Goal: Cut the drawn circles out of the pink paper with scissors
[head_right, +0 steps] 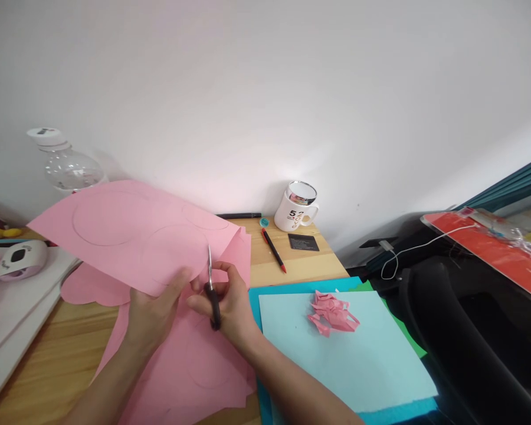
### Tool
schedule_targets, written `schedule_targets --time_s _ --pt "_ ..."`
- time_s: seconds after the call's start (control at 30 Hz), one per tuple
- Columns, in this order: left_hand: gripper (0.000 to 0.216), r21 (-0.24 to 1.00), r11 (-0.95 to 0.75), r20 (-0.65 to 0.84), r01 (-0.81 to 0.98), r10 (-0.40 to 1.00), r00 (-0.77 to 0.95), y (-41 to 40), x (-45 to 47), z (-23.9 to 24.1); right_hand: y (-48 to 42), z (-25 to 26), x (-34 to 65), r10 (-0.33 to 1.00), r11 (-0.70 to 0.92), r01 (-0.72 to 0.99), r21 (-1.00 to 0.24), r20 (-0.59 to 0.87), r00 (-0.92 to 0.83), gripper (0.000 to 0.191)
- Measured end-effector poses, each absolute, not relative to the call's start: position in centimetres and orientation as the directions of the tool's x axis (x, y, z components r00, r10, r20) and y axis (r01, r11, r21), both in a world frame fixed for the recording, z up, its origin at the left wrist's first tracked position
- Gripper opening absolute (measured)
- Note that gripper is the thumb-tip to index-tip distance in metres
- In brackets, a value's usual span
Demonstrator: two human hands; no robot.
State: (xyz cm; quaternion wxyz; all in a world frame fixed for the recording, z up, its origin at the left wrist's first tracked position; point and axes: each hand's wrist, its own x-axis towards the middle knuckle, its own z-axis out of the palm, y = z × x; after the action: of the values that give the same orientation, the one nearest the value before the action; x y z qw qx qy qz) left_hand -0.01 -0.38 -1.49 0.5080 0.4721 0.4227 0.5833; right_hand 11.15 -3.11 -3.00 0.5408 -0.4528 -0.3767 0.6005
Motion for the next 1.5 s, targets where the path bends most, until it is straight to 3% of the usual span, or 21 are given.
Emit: schedule_targets --time_s 0.33,1.5 --pt "0.013 0.984 -0.142 0.135 -0.107 0.989 -0.069 -0.52 -0.15 -1.49 -3.1 -1.93 11.63 0.996 -0.091 -0.331 -0.939 -0.087 -0.028 0.063" --pt "0.012 0.981 -0.095 0.084 -0.166 0.994 -0.068 -0.62 -0.03 -0.83 -3.12 -2.14 11.72 0.988 -0.149 -0.2 -0.968 -0.156 0.02 0.061"
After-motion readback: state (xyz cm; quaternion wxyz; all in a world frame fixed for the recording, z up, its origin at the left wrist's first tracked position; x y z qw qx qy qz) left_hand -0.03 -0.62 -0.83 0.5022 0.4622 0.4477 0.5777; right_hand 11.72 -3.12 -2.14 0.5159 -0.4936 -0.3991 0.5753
